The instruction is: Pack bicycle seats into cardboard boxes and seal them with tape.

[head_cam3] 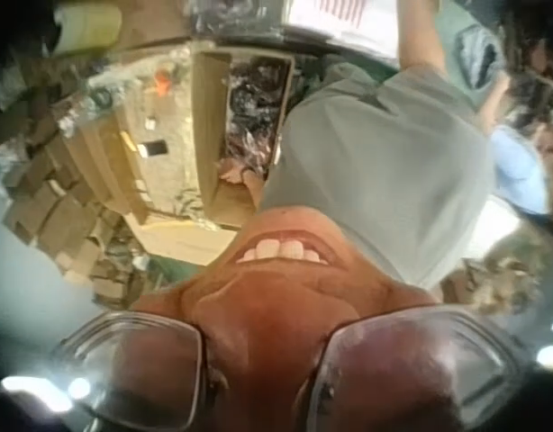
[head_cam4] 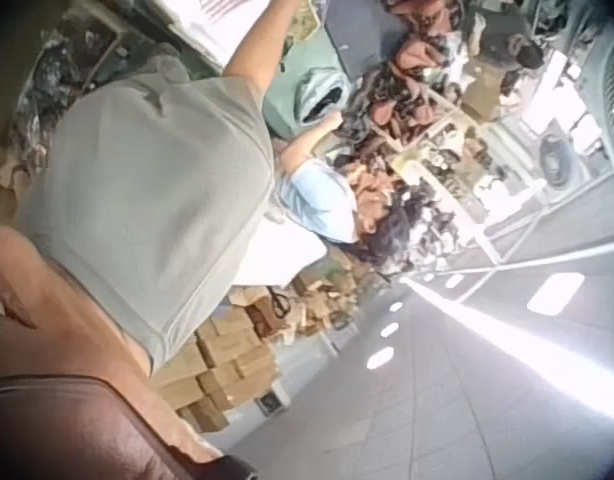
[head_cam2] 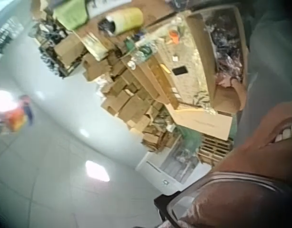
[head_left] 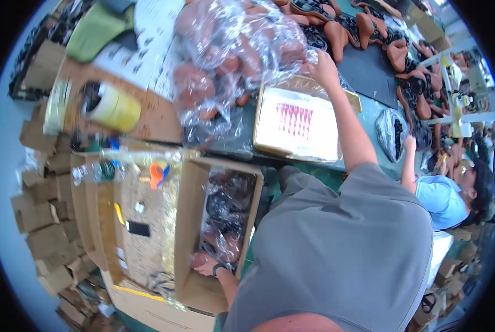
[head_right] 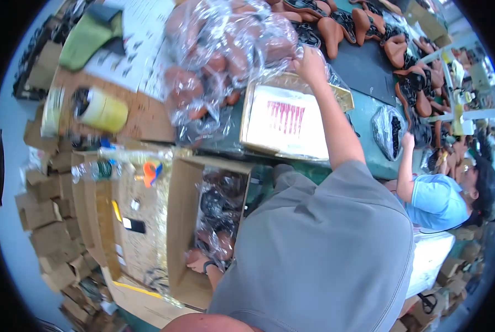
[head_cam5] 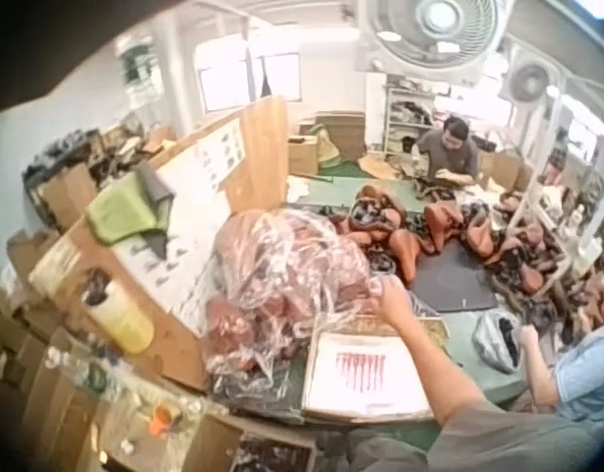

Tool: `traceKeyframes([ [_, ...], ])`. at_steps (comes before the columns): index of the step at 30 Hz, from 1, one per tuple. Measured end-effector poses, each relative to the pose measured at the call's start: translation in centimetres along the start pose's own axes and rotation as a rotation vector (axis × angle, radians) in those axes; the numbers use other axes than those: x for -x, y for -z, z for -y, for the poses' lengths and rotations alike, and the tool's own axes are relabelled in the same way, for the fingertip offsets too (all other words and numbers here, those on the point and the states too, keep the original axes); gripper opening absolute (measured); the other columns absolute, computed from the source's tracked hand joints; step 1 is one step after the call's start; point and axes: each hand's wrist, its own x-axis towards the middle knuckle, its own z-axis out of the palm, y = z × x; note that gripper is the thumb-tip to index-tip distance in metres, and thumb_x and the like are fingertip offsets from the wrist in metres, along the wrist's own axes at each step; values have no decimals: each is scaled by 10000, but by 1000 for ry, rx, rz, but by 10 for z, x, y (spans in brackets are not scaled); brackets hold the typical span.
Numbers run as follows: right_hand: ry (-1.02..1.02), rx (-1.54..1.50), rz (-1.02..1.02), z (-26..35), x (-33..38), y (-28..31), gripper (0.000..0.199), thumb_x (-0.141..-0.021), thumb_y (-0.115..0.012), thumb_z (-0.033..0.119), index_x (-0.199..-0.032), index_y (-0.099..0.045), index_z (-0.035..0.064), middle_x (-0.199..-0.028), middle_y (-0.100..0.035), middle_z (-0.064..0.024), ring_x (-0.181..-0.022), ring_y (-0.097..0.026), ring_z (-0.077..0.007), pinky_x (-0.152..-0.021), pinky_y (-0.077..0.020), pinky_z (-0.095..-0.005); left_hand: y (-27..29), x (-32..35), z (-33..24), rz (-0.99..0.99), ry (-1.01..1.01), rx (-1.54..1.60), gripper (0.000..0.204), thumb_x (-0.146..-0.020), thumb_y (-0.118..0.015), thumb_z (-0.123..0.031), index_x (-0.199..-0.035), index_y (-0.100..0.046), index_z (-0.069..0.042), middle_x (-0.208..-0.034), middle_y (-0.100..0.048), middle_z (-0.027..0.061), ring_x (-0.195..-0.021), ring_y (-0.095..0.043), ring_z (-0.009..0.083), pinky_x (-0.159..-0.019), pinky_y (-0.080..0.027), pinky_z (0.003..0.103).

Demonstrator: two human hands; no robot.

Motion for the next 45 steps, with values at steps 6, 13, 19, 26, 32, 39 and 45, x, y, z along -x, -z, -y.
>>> traceKeyframes([
  [6,449,-365,193,-61,-99,-52,863,-715,-979,249,-1447,-600,-6,-1398,-665,-252,-1292,-624,-488,-1128,-519,-506,99,175,-267,455,-687,842,886,-966,-808,-68,-1705,-328,22,-1719,-406,265,-1568,-438,395,-1296,-381,496],
  [13,706,-415,333,-26,-108,24,543,-713,-925,163,-1146,-633,15,-1132,-626,-191,-1105,-627,-426,-962,-514,-512,206,414,-493,304,-1615,595,999,-873,-917,-210,-1689,-383,3,-1721,-421,259,-1573,-423,445,-1306,-311,567],
  [19,511,-825,562,-23,-110,185,561,-733,-972,199,-1184,-685,28,-1077,-666,-154,-982,-669,-382,-864,-552,-442,206,508,-564,544,-1682,552,1141,-750,-986,-291,-1662,-362,-5,-1643,-464,287,-1526,-437,499,-1252,-360,600],
  [26,452,-771,475,-79,-131,67,649,-862,-825,60,-1483,-638,50,-1283,-730,-189,-1182,-737,-354,-996,-598,-500,196,489,-464,914,-1258,524,860,-705,-1000,-251,-1437,-615,-15,-1341,-735,220,-1286,-701,300,-1050,-568,420],
  [32,653,-43,830,-111,-105,-90,454,-776,-858,177,-1175,-676,57,-1193,-756,-207,-1180,-687,-454,-1032,-531,-559,159,327,-255,1080,-870,660,665,-859,-889,-133,-1456,-605,-60,-1395,-683,114,-1274,-673,255,-1064,-567,435],
  [39,349,361,75,-116,-102,45,607,-818,-943,511,-1227,-785,90,-1174,-780,-102,-1045,-769,-291,-951,-614,-427,212,180,-68,1062,109,1442,436,-977,-725,-335,-1277,-673,-23,-1076,-742,89,-955,-735,225,-826,-620,393],
  [45,120,-518,246,31,-77,149,477,-986,-792,157,-1388,-664,-66,-1419,-732,-144,-1218,-686,-212,-1110,-523,-392,190,115,-68,1005,89,1084,548,-857,-840,-50,-1382,-685,-28,-1204,-767,70,-1043,-743,188,-910,-616,379],
])
